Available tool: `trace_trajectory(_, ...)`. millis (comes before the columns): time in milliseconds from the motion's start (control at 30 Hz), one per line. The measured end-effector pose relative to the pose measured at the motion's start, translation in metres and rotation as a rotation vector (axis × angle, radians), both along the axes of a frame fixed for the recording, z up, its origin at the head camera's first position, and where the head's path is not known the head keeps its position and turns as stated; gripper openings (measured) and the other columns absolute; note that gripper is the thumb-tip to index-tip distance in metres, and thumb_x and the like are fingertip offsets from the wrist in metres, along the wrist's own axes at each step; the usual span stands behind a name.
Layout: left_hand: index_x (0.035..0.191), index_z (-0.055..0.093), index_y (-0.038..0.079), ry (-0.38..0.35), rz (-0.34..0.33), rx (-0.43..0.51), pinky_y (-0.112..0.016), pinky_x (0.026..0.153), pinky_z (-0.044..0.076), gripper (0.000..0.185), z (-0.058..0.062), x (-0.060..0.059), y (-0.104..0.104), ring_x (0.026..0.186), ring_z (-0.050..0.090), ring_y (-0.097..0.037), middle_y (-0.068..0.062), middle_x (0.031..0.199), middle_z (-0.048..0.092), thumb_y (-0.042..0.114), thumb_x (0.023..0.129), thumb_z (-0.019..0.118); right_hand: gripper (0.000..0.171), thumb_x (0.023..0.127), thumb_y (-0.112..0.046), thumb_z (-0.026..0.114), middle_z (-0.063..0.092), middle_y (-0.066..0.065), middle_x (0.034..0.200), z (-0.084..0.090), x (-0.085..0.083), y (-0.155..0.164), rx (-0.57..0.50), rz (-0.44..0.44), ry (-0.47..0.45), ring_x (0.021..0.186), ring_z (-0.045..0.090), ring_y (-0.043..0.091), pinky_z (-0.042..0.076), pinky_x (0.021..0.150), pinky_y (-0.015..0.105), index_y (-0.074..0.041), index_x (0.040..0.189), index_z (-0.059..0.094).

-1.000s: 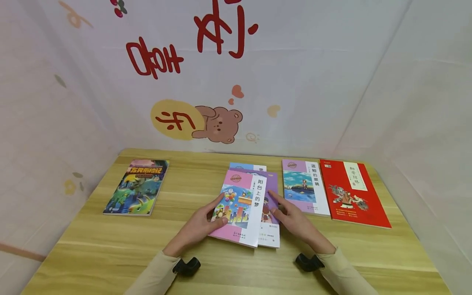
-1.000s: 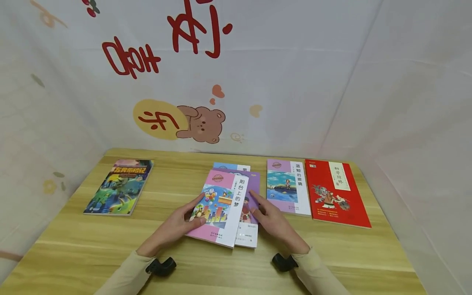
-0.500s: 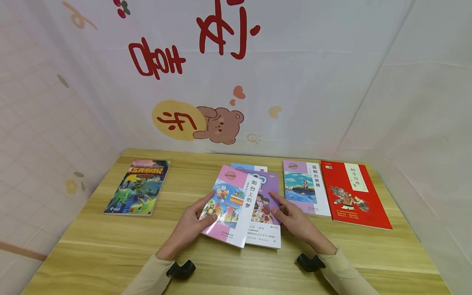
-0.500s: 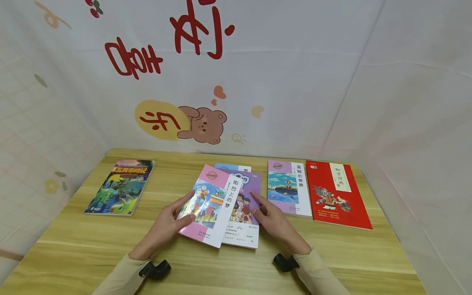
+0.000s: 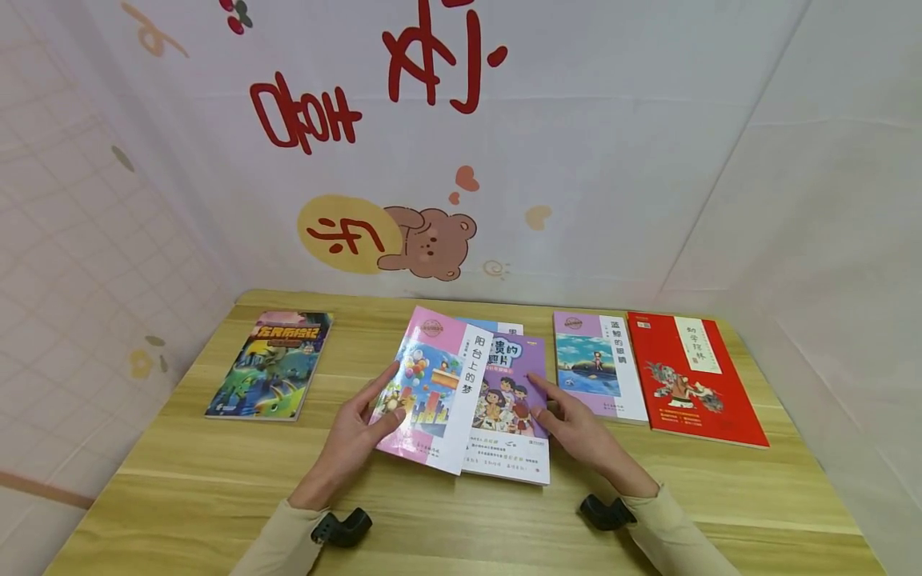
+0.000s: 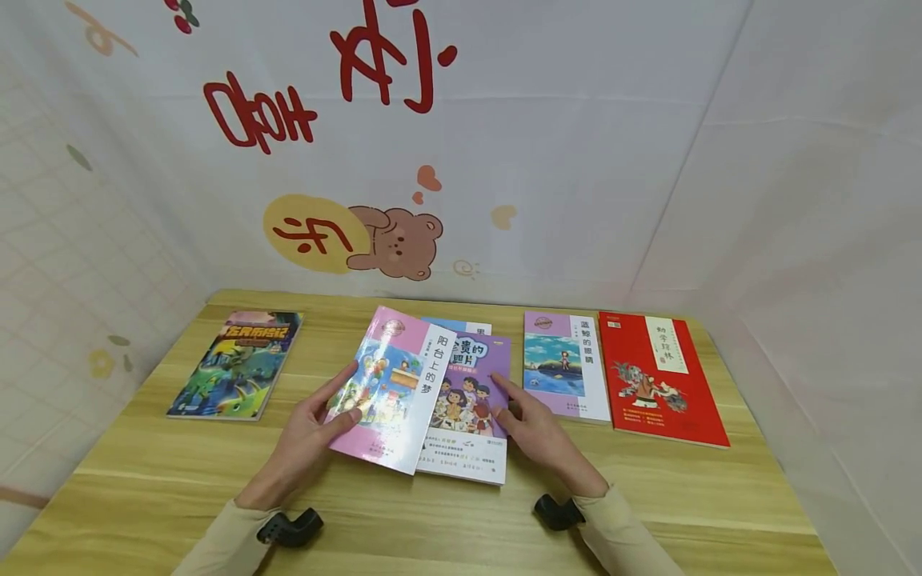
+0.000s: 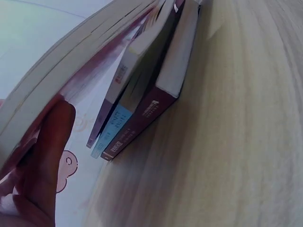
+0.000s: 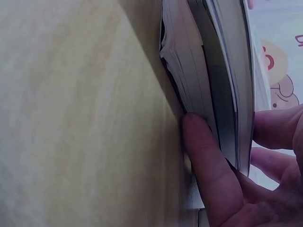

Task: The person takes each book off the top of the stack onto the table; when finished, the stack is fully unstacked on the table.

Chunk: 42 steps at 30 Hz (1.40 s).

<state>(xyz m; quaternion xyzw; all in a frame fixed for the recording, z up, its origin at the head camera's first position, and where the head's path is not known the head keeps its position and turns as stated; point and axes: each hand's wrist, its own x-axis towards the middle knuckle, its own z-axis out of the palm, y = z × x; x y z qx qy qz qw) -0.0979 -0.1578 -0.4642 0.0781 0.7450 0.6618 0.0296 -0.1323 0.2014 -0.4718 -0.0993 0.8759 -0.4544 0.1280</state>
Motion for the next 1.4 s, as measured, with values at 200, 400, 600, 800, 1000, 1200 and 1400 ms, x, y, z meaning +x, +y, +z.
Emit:
trace_trajectory(200, 0.163, 0.037, 0.025, -0.002, -0.004, 0.054, -0.024, 0.093, 0.054, 0.067, 0.006, 0.001, -0.002, 0.129, 0.059, -0.018, -0.01, 0.168, 0.029, 0.017, 0.103, 0.065, 0.06, 0.106, -0.02, 0.06, 0.062, 0.018, 0.13, -0.001, -0.001, 0.001, 0.007, 0.005, 0.01, 0.1, 0.06, 0.024, 0.049, 0.082, 0.036, -0.02, 0.162, 0.039)
trace_trajectory(400, 0.162, 0.04, 0.025, 0.031, 0.048, -0.005, -0.022, 0.117, 0.031, 0.066, 0.011, 0.002, -0.008, 0.154, 0.025, -0.026, -0.002, 0.17, 0.026, 0.016, 0.102, 0.067, 0.06, 0.106, -0.02, 0.06, 0.061, 0.02, 0.134, -0.001, -0.001, 0.0, 0.011, 0.006, 0.008, 0.103, 0.059, 0.025, 0.048, 0.085, 0.038, -0.021, 0.162, 0.039)
trace_trajectory(600, 0.161, 0.04, 0.02, 0.064, 0.073, 0.005, -0.049, 0.126, 0.005, 0.066, 0.018, 0.0, -0.018, 0.159, 0.008, -0.024, -0.001, 0.17, 0.026, 0.01, 0.101, 0.066, 0.061, 0.106, -0.023, 0.06, 0.056, 0.02, 0.143, 0.001, -0.001, -0.001, 0.008, 0.001, 0.004, 0.107, 0.055, 0.027, 0.045, 0.082, 0.037, -0.021, 0.163, 0.038)
trace_trajectory(800, 0.162, 0.038, 0.019, 0.06, 0.094, 0.012, -0.051, 0.126, 0.002, 0.066, 0.024, -0.002, -0.029, 0.159, 0.004, -0.019, 0.001, 0.171, 0.023, 0.01, 0.102, 0.064, 0.06, 0.105, -0.021, 0.061, 0.063, 0.014, 0.115, 0.0, -0.001, -0.001, 0.014, -0.005, 0.006, 0.095, 0.057, 0.024, 0.044, 0.071, 0.033, -0.021, 0.162, 0.04)
trace_trajectory(1000, 0.163, 0.036, 0.021, 0.043, 0.122, 0.016, -0.022, 0.123, 0.016, 0.067, 0.029, -0.004, -0.038, 0.159, 0.007, -0.02, 0.003, 0.171, 0.023, 0.011, 0.103, 0.064, 0.061, 0.105, -0.024, 0.061, 0.057, 0.019, 0.139, 0.0, -0.001, 0.0, 0.019, -0.003, 0.014, 0.107, 0.055, 0.028, 0.045, 0.078, 0.036, -0.021, 0.162, 0.039)
trace_trajectory(1200, 0.164, 0.034, 0.019, 0.036, 0.126, 0.041, -0.021, 0.123, 0.014, 0.068, 0.033, -0.007, -0.045, 0.159, 0.003, -0.018, 0.002, 0.172, 0.018, 0.011, 0.103, 0.064, 0.06, 0.106, -0.024, 0.06, 0.055, 0.02, 0.145, 0.002, 0.001, 0.0, 0.036, -0.004, 0.02, 0.11, 0.054, 0.028, 0.045, 0.088, 0.04, -0.02, 0.162, 0.039)
trace_trajectory(1400, 0.164, 0.032, 0.02, 0.032, 0.126, 0.026, -0.018, 0.12, 0.021, 0.069, 0.034, -0.009, -0.05, 0.159, 0.005, -0.021, 0.0, 0.173, 0.014, 0.012, 0.104, 0.063, 0.06, 0.106, -0.024, 0.06, 0.056, 0.02, 0.144, 0.001, 0.001, -0.001, 0.046, -0.008, 0.029, 0.109, 0.054, 0.027, 0.045, 0.087, 0.04, -0.021, 0.162, 0.04)
